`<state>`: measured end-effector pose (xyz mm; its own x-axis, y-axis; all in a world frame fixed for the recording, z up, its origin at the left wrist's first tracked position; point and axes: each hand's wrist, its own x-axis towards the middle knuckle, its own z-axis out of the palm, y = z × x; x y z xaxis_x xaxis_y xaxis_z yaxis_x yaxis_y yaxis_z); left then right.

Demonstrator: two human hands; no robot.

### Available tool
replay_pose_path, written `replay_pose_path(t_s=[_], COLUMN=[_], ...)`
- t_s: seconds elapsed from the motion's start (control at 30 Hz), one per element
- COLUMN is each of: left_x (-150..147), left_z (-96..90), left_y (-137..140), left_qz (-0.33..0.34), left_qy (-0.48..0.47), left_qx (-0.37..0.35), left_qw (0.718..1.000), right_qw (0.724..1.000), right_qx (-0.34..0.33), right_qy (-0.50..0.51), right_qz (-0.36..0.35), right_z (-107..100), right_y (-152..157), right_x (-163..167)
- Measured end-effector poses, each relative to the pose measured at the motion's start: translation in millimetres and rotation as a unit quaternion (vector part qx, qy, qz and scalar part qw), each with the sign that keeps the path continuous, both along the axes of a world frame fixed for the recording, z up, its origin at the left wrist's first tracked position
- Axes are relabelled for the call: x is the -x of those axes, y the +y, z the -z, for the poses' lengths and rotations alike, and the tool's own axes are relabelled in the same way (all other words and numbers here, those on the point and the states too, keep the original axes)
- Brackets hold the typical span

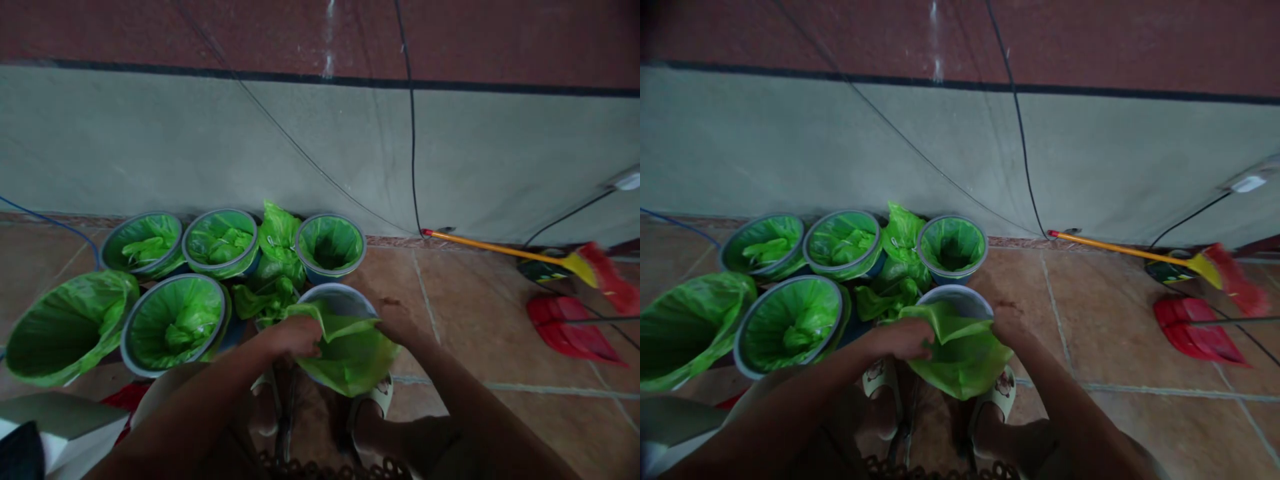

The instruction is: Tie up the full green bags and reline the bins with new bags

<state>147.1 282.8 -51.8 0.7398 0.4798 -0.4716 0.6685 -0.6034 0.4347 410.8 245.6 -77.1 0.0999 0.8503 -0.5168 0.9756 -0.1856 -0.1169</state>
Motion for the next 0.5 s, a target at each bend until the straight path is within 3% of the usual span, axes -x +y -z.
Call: replay_pose_path(t_s=[0.07,0.23,0.33,0.5], left_x=[-12.5,-24.2,-24.7,-24.8], left_z=[-2.1,9.6,18.4,24.1], left_y=[3.7,6.0,2.5,0.6], left_qz=[0.004,-0.09,-0.121,-0.153], left_qy=[-0.001,-0.015,0.018,0.062], left_qx=[-0.024,-0.084,-0.087,-0.103], left_qw=[1.0,0.992,0.989,0.981], right_qw=[0.996,0.973,0.972,0.981], right_qx=[-0.029,-0.042,-0.045,-0.094], right_qy=[0.02,0.067,0.104,0.15], right_qz=[-0.08,-0.219,-0.204,-0.082], right_z=[1.3,12.9,12.1,-5.9], right_y=[-3.6,-17.3,-16.0,1.8], right_x=[17.5,51.0,56.4,42.8])
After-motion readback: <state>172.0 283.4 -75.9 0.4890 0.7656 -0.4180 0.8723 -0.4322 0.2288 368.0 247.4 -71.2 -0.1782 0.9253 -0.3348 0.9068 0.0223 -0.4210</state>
